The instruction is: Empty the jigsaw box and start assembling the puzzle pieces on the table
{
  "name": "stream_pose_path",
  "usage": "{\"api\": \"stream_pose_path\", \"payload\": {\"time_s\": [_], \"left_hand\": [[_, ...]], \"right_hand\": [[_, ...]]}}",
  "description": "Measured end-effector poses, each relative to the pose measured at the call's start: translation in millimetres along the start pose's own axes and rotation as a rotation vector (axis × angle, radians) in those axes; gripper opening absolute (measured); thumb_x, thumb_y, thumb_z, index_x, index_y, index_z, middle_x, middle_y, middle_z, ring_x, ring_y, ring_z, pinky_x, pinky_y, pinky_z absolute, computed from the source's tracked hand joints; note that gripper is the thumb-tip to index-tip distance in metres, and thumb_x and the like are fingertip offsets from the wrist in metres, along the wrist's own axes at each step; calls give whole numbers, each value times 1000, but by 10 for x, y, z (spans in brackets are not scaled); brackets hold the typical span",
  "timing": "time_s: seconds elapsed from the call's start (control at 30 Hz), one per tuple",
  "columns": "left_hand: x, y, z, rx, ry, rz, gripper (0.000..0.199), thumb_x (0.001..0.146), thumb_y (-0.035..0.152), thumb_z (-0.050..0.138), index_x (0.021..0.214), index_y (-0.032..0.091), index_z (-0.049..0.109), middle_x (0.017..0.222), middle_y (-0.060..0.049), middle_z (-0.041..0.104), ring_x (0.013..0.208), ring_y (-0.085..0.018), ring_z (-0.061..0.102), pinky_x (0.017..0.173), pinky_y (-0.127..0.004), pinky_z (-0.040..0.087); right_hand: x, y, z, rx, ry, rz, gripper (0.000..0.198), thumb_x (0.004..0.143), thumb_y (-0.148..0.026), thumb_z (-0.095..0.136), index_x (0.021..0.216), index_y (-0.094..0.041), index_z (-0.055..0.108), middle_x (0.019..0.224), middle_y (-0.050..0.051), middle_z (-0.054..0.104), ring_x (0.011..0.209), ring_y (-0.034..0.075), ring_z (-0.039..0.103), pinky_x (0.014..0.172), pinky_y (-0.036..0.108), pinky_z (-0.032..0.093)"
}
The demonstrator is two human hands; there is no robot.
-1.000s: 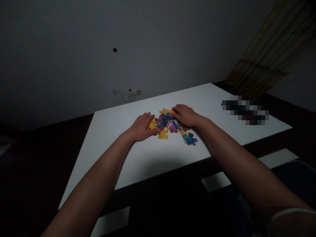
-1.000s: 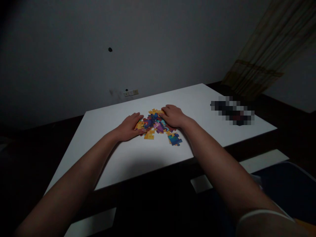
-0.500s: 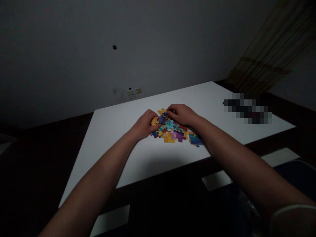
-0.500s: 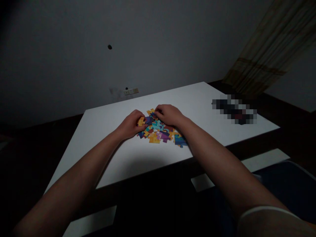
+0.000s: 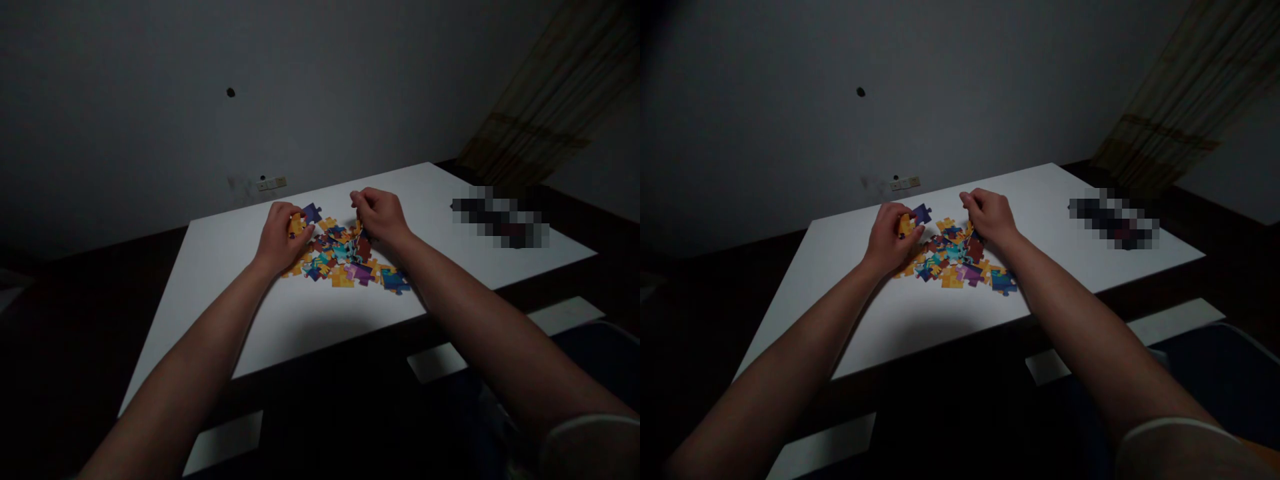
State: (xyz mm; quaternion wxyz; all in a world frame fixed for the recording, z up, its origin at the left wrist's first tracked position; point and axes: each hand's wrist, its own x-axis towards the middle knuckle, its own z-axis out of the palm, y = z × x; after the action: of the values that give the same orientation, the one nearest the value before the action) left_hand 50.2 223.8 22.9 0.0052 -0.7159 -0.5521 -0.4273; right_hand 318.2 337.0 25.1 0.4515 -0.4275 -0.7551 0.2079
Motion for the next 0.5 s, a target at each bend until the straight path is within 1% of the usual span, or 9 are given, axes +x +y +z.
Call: {"api": "stream_pose_path", "payload": {"time_s": [0.1,0.2,0.27,0.37,0.43,0.5], "left_hand": [[-9,-45,-25,-41,26,-45,36,98,31,85,130,27,70,133,-11,75,125,-35,71,115,-55,60],[-20,-83,-53,-101,30,-88,42,96,38,85,134,26,71,130,-10,78,113,-30,74,106,-49,62],[-21,-99,-73,-120,49,-115,42,95,41,85,131,26,72,121,-8,80,103,-28,73,99,-46,61],[-12,-130,-89,-153,127,-152,36,93,44,85,123,26,75,105,-4,77,89,-25,68,87,-41,57],[-1,-171,-84,-198,197,-190,32,93,46,85,117,27,76,93,-1,73,80,-23,63,78,-37,53],[12,-226,-64,-267,238,-228,30,93,49,85,112,28,75,87,1,68,76,-22,60,71,-33,49]], "right_hand": [[-2,-20,-1,55,55,0,65,113,-81,54,84,-27,74,75,6,72,77,27,69,75,42,50],[18,-12,-4,101,134,12,71,111,-90,51,84,-27,70,74,6,69,75,27,69,72,41,51],[41,-2,-10,139,186,42,75,109,-96,47,86,-28,68,72,5,66,72,27,70,68,40,50],[76,3,-23,193,232,89,79,108,-102,41,92,-29,67,70,3,60,68,26,69,62,38,49],[92,6,-28,205,230,94,80,107,-103,40,97,-30,68,72,2,58,66,25,68,60,36,49],[101,21,-24,202,211,91,78,109,-102,40,100,-29,69,74,2,59,67,24,68,61,36,50]]}}
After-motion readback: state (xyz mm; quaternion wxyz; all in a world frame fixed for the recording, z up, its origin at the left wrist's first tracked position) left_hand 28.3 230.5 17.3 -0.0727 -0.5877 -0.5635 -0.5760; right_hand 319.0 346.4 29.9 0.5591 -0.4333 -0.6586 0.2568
